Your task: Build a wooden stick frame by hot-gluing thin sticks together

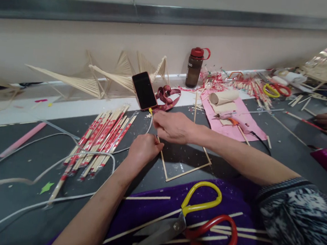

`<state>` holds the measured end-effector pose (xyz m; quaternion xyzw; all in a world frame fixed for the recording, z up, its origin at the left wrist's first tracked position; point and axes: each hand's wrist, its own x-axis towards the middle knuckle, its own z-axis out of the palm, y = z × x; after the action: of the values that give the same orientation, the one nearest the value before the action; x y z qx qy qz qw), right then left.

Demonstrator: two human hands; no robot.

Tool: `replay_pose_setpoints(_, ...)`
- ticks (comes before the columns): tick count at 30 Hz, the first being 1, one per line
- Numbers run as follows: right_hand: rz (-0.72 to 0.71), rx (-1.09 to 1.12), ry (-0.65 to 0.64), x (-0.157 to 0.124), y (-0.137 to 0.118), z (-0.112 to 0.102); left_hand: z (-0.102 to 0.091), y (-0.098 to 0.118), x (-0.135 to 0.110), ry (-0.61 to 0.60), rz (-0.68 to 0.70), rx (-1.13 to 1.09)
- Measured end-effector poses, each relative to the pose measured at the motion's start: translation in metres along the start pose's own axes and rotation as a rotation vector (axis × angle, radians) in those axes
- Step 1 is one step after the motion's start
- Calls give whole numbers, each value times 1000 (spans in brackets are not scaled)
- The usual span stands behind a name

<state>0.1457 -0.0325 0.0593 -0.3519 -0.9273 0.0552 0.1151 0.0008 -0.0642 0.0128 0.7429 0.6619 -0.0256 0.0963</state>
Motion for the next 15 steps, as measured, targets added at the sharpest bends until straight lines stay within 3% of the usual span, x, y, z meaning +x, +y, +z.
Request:
replay_pose_setpoints(3, -4, 5, -62, -34, -4, -7, -2, 0, 0, -17, 0, -5)
replay_pose_setpoints(6, 144, -58, -71, -60, 13, -15, -4, 0, -1, -31, -15, -30)
replay_pose_setpoints(11, 460, -203, 15, -67, 81, -28, -8, 1, -2, -31, -2, -17)
replay_pose_setpoints(15, 566, -159, 117, -54, 130, -27, -10, 2, -2, -43, -4, 2)
